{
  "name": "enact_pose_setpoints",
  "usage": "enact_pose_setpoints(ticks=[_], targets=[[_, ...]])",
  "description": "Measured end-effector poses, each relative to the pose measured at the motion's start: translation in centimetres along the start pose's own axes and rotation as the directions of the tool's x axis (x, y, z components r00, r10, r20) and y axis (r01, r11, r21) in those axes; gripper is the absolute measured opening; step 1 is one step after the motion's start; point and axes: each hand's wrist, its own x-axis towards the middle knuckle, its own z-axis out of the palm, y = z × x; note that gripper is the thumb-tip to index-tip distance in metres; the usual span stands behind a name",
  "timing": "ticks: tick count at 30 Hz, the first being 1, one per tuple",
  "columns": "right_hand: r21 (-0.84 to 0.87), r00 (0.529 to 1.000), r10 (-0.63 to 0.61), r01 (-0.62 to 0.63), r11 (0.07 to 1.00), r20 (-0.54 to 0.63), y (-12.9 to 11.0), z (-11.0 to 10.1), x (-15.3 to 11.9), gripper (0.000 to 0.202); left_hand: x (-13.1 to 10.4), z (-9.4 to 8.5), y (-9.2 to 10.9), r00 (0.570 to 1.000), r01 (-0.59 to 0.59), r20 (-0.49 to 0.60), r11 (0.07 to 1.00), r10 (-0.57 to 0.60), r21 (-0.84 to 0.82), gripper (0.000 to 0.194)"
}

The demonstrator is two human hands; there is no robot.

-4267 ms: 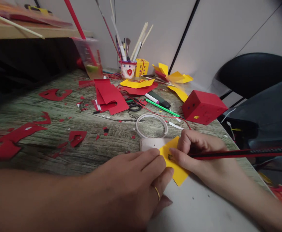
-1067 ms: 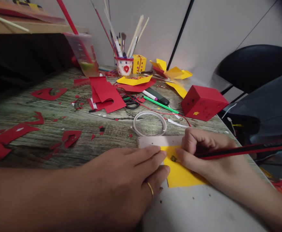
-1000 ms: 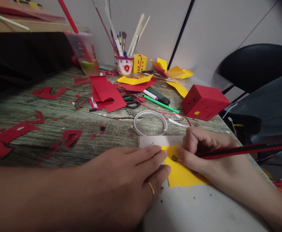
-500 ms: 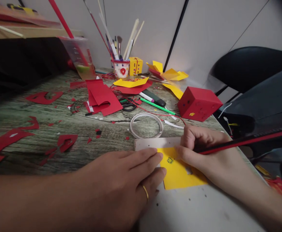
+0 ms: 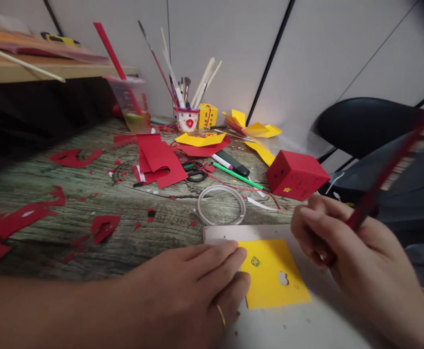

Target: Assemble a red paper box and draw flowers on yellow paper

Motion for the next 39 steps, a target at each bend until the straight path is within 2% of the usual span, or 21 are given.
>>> enact_pose_setpoints(ticks=[5, 10, 14, 18, 21, 24, 30, 35, 39], targets=[[0.215, 0.998, -0.057, 0.058, 0.975, -0.011, -0.3, -0.7, 0.3, 0.042, 0.3, -0.3, -0.2, 0.999, -0.029, -0.044, 1.000, 0.030, 0.007, 0.036], [0.009, 1.000, -0.010, 0.011, 1.000, -0.020, 0.3, -0.2, -0.6, 0.041, 0.4, -0.4, -0.7, 0.998, -0.055, -0.034, 0.997, 0.053, -0.050, 0.033], [0.002, 0.998, -0.058, 0.058, 0.998, -0.005, 0.2, 0.0, -0.6, 0.027, 0.3, -0.4, -0.9, 1.000, -0.023, -0.013, 0.996, 0.022, -0.091, 0.030], [-0.031, 0.998, -0.055, 0.056, 0.998, 0.032, 0.1, -0.2, -0.2, 0.027, 0.2, -0.4, -0.9, 0.999, -0.038, -0.020, 0.994, 0.036, -0.101, 0.031], [0.011, 0.997, -0.031, 0.030, 0.999, 0.064, 0.4, -0.2, 0.0, 0.024, 0.1, -0.3, -0.9, 0.999, -0.032, -0.023, 0.995, 0.029, -0.098, 0.034], [0.024, 0.999, -0.040, 0.039, 0.999, 0.037, 0.6, -0.1, 0.1, 0.021, 0.0, -0.3, -0.7, 1.000, 0.009, -0.018, 0.996, -0.010, -0.088, 0.033], [-0.167, 0.995, -0.088, 0.079, 0.983, -0.043, 0.4, -0.3, 0.3, 0.013, 0.4, -0.6, -0.8, 0.998, 0.036, 0.050, 0.999, -0.035, -0.018, 0.034], [-0.085, 0.996, -0.068, 0.073, 0.994, 0.058, 0.4, -0.3, 0.2, 0.023, 0.9, -1.0, -1.3, 0.995, 0.015, 0.103, 1.000, -0.014, -0.005, 0.035], [-0.011, 0.996, 0.008, -0.007, 1.000, 0.090, 0.6, -0.1, 0.1, 0.022, 1.0, -0.5, -0.9, 0.999, 0.043, -0.018, 0.998, -0.044, -0.034, 0.027]])
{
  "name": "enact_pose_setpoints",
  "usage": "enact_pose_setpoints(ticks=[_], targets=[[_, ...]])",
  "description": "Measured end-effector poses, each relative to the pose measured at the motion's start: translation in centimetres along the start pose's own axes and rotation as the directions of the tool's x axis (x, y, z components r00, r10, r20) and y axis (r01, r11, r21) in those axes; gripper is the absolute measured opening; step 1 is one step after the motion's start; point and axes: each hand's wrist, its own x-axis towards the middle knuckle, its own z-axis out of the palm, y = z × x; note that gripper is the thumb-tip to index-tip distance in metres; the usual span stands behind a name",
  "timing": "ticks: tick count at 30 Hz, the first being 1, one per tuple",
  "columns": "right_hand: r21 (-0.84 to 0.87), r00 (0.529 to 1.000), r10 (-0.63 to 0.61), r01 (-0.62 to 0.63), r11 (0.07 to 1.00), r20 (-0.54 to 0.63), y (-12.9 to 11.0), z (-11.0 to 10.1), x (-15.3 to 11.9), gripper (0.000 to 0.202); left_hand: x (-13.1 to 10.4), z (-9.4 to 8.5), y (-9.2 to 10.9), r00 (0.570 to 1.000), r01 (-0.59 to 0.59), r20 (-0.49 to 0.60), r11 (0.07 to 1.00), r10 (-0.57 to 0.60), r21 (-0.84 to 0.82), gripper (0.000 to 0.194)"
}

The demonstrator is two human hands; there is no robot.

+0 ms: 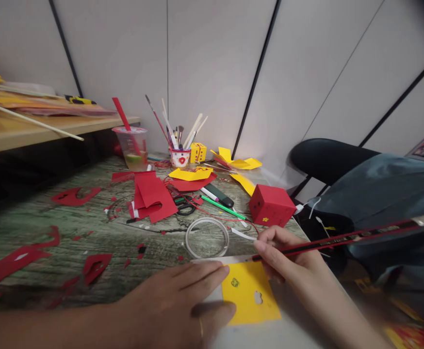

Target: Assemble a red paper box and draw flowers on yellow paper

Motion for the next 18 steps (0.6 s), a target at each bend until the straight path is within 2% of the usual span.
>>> enact_pose_setpoints(ticks=[4, 9, 14, 18], targets=[[-0.024, 1.000, -0.014, 0.013, 1.000, -0.001, -0.2, 0.0, 0.1, 0.023, -0.3, 0.4, 0.3, 1.000, 0.009, -0.009, 1.000, -0.010, -0.025, 0.027], [-0.023, 0.991, -0.058, 0.056, 0.998, -0.120, -0.3, 0.1, 0.2, 0.011, -0.3, -0.2, 0.0, 1.000, -0.015, -0.009, 0.996, 0.015, -0.090, 0.027], [0.011, 0.954, -0.118, 0.126, 0.992, -0.277, -0.2, 0.3, 0.1, 0.031, 0.0, -0.6, -0.5, 0.993, -0.062, -0.115, 0.961, 0.032, -0.269, 0.025], [-0.043, 0.928, -0.169, 0.164, 0.985, -0.332, -0.5, -0.4, -0.1, 0.039, -0.1, -0.5, -0.7, 0.993, -0.102, -0.089, 0.956, 0.081, -0.274, 0.026]])
